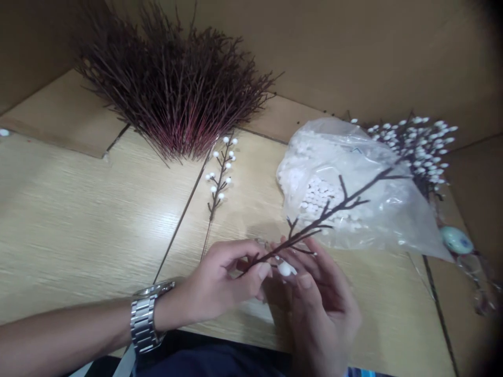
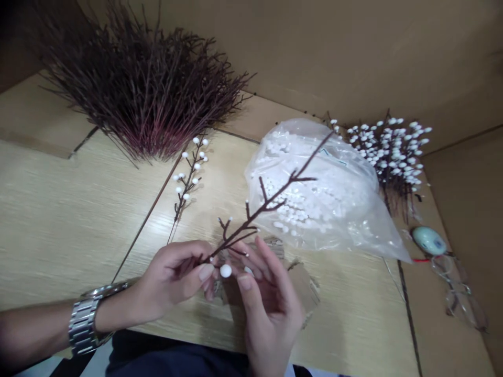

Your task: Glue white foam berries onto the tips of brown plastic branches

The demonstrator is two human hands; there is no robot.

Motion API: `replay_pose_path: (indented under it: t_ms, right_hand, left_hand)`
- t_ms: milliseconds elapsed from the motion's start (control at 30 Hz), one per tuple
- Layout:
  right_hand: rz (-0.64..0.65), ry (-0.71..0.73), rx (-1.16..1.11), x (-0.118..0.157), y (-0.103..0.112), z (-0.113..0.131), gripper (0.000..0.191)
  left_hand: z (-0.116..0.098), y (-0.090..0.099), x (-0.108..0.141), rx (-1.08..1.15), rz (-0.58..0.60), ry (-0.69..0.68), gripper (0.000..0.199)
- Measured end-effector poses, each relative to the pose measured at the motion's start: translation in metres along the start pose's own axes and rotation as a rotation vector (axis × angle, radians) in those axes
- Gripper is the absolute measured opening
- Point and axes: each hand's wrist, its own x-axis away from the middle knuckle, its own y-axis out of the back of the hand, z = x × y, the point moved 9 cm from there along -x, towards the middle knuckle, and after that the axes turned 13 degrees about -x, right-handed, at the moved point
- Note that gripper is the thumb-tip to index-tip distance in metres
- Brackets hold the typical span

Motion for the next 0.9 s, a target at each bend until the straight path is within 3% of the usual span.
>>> replay_pose_path:
  t_ms: [333, 567, 733, 900]
  right_hand:
    - [-0.043, 0.158, 0.234, 0.001, 0.007, 0.021, 0.032]
    - [-0.086, 0.250, 0.119, 0.002, 0.014, 0.027, 0.030]
    - [0.015, 0.167, 0.146, -0.008, 0.009, 0.027, 0.044]
    - [0.048, 0.229, 0.236, -0.007, 0.005, 0.037, 0.027]
  left_hand:
    - [0.002, 0.011, -0.002, -0.032, -0.085, 0.005, 0.017]
    - [0.001, 0.017, -0.003, -0.121, -0.149, 0.017, 0.021]
    - [-0.005, 0.018, -0.005, -0.169, -0.165, -0.014, 0.022]
    - [-0.002, 0.019, -0.003, -0.154, -0.177, -0.005, 0.021]
